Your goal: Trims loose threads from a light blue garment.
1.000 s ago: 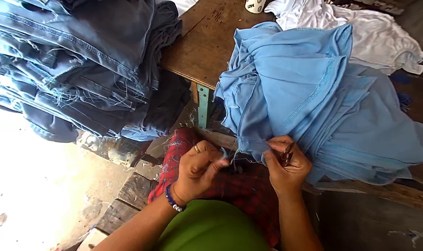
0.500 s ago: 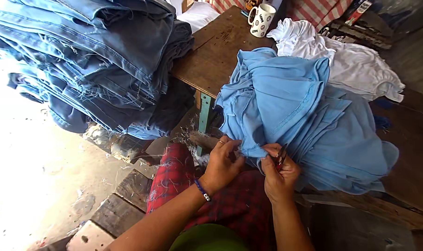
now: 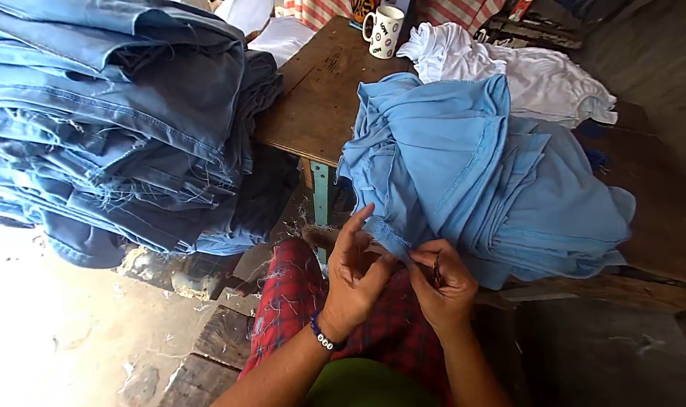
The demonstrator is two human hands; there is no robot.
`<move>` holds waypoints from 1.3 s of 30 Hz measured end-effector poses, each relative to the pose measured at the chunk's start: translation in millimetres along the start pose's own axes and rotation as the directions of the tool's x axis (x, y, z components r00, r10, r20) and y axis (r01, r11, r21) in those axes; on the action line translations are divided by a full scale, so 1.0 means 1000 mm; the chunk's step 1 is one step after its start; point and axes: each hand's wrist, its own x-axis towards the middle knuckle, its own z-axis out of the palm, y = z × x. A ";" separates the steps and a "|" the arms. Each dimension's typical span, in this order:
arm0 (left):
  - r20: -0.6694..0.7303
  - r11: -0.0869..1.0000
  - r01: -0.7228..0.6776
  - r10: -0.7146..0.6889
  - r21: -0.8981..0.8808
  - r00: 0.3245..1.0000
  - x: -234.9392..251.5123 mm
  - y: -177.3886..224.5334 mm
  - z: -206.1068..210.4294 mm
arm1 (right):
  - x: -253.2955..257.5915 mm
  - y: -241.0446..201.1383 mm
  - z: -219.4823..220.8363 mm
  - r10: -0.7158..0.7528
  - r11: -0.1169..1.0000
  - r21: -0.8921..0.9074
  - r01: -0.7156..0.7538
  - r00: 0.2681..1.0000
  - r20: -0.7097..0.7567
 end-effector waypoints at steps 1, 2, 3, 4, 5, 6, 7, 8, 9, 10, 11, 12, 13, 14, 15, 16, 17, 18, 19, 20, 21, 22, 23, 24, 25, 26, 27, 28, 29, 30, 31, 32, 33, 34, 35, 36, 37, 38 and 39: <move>-0.024 1.000 -0.023 0.023 0.002 0.999 -0.001 -0.001 0.002 | -0.002 0.000 0.000 -0.003 1.000 -0.008 0.003 1.000 -0.006; -0.070 0.999 -0.041 0.043 0.022 0.997 -0.001 -0.001 0.004 | -0.003 0.001 0.000 -0.010 1.000 -0.016 0.010 1.000 -0.011; -0.106 0.997 -0.058 0.063 0.048 0.992 -0.001 -0.003 0.006 | -0.004 0.001 -0.001 -0.021 1.000 -0.023 0.021 1.000 -0.013; -0.128 0.993 -0.080 0.091 0.092 0.988 -0.001 -0.005 0.006 | -0.004 0.001 -0.002 -0.030 0.999 -0.031 0.029 0.999 -0.011; -0.139 0.983 -0.106 0.126 0.147 0.982 -0.001 -0.007 0.005 | -0.005 0.000 -0.003 -0.033 0.999 -0.037 0.033 0.999 -0.004; -0.144 0.970 -0.137 0.168 0.201 0.975 -0.001 -0.009 0.004 | -0.004 -0.001 -0.004 -0.035 0.999 -0.036 0.035 0.999 0.001; -0.147 0.958 -0.166 0.204 0.234 0.968 -0.001 -0.009 0.002 | -0.003 -0.002 -0.004 -0.033 0.999 -0.030 0.034 0.999 0.003; -0.154 0.952 -0.184 0.226 0.245 0.962 0.000 -0.009 0.001 | -0.002 -0.002 -0.004 -0.030 0.999 -0.021 0.030 1.000 0.001; -0.167 0.956 -0.189 0.229 0.225 0.959 0.001 -0.008 0.001 | -0.002 -0.003 -0.003 -0.025 1.000 -0.015 0.025 1.000 0.001; -0.185 0.966 -0.181 0.215 0.183 0.959 0.001 -0.006 0.002 | -0.001 -0.002 -0.002 -0.018 1.000 -0.011 0.018 1.000 0.003; -0.210 0.980 -0.157 0.180 0.124 0.961 0.001 -0.005 0.003 | -0.001 -0.002 -0.001 -0.006 1.000 -0.006 0.006 1.000 0.005; -0.236 0.991 -0.123 0.131 0.050 0.963 0.000 -0.004 0.005 | -0.002 -0.002 -0.001 0.014 1.000 -0.003 -0.014 1.000 0.011; -0.256 0.996 -0.089 0.080 -0.022 0.963 -0.001 -0.002 0.005 | -0.002 -0.003 -0.001 0.041 0.999 -0.005 -0.041 0.999 0.019; -0.274 0.994 -0.065 0.040 -0.084 0.961 -0.001 -0.001 0.006 | -0.002 -0.005 -0.002 0.068 0.998 -0.012 -0.068 0.997 0.031; -0.286 0.990 -0.054 0.014 -0.132 0.958 -0.001 0.001 0.007 | -0.001 -0.010 -0.004 0.096 0.995 -0.023 -0.094 0.994 0.061; -0.286 0.985 -0.047 -0.003 -0.166 0.958 -0.001 0.002 0.008 | 0.000 -0.015 -0.006 0.118 0.993 -0.030 -0.116 0.988 0.097; -0.277 0.981 -0.046 -0.009 -0.190 0.961 -0.001 0.003 0.008 | 0.001 -0.020 -0.009 0.131 0.991 -0.044 -0.127 0.982 0.132; -0.262 0.978 -0.050 -0.006 -0.204 0.965 -0.002 0.003 0.008 | 0.001 -0.026 -0.012 0.132 0.991 -0.055 -0.125 0.979 0.154; -0.241 0.977 -0.055 0.003 -0.208 0.971 -0.003 0.003 0.008 | 0.001 -0.030 -0.014 0.127 0.991 -0.067 -0.117 0.978 0.167; -0.216 0.977 -0.062 0.016 -0.205 0.976 -0.004 0.002 0.008 | 0.001 -0.033 -0.016 0.119 0.991 -0.083 -0.106 0.979 0.164; -0.192 0.976 -0.070 0.030 -0.204 0.981 -0.004 0.001 0.007 | 0.002 -0.035 -0.017 0.113 0.991 -0.095 -0.099 0.982 0.154; -0.173 0.975 -0.076 0.039 -0.209 0.984 -0.004 0.000 0.007 | 0.002 -0.036 -0.017 0.112 0.990 -0.097 -0.099 0.983 0.145; -0.157 0.973 -0.078 0.044 -0.216 0.987 -0.003 -0.001 0.006 | 0.001 -0.036 -0.018 0.116 0.991 -0.088 -0.105 0.984 0.134; -0.134 0.972 -0.080 0.051 -0.221 0.990 -0.003 -0.002 0.004 | 0.001 -0.036 -0.017 0.123 0.991 -0.074 -0.115 0.985 0.120; -0.105 0.971 -0.083 0.060 -0.226 0.993 -0.003 -0.004 0.002 | 0.001 -0.035 -0.016 0.125 0.991 -0.068 -0.118 0.987 0.103; -0.072 0.969 -0.082 0.067 -0.234 0.995 -0.003 -0.005 -0.001 | 0.001 -0.034 -0.014 0.115 0.991 -0.078 -0.109 0.990 0.077; -0.039 0.966 -0.073 0.065 -0.248 0.997 -0.004 -0.007 -0.003 | 0.001 -0.032 -0.011 0.097 0.991 -0.100 -0.091 0.994 0.055; -0.006 0.962 -0.059 0.060 -0.265 0.998 -0.005 -0.007 -0.005 | 0.001 -0.028 -0.007 0.068 0.990 -0.129 -0.063 0.997 0.034; 0.021 0.959 -0.045 0.053 -0.279 0.998 -0.006 -0.008 -0.006 | 0.001 -0.024 -0.003 0.036 0.986 -0.162 -0.033 0.999 0.012; 0.040 0.959 -0.031 0.044 -0.283 0.998 -0.007 -0.007 -0.007 | 0.001 -0.019 0.001 0.005 0.981 -0.196 -0.006 1.000 -0.007; 0.056 0.963 -0.022 0.038 -0.267 0.998 -0.008 -0.007 -0.007 | 0.002 -0.014 0.004 -0.027 0.973 -0.229 0.021 0.999 -0.027; 0.068 0.971 -0.024 0.042 -0.237 0.997 -0.008 -0.007 -0.007 | 0.002 -0.011 0.007 -0.066 0.965 -0.258 0.053 0.997 -0.044; 0.081 0.979 -0.039 0.056 -0.202 0.995 -0.009 -0.007 -0.007 | 0.002 -0.009 0.009 -0.104 0.958 -0.275 0.085 0.993 -0.054; 0.089 0.984 -0.064 0.079 -0.164 0.993 -0.008 -0.007 -0.008 | 0.001 -0.009 0.010 -0.137 0.950 -0.291 0.113 0.989 -0.063; 0.096 0.988 -0.095 0.106 -0.120 0.990 -0.008 -0.007 -0.008 | 0.001 -0.011 0.010 -0.166 0.941 -0.311 0.138 0.984 -0.065; 0.101 0.989 -0.127 0.134 -0.074 0.986 -0.008 -0.008 -0.008 | 0.000 -0.015 0.009 -0.191 0.929 -0.332 0.162 0.980 -0.059; 0.103 0.987 -0.156 0.158 -0.024 0.982 -0.008 -0.008 -0.007 | 0.000 -0.019 0.007 -0.217 0.917 -0.352 0.187 0.975 -0.049; 0.099 0.982 -0.186 0.183 0.030 0.978 -0.007 -0.009 -0.006 | 0.000 -0.023 0.006 -0.242 0.904 -0.371 0.213 0.970 -0.032; 0.091 0.972 -0.219 0.212 0.085 0.973 -0.007 -0.012 -0.005 | 0.001 -0.028 0.005 -0.266 0.888 -0.391 0.242 0.964 -0.007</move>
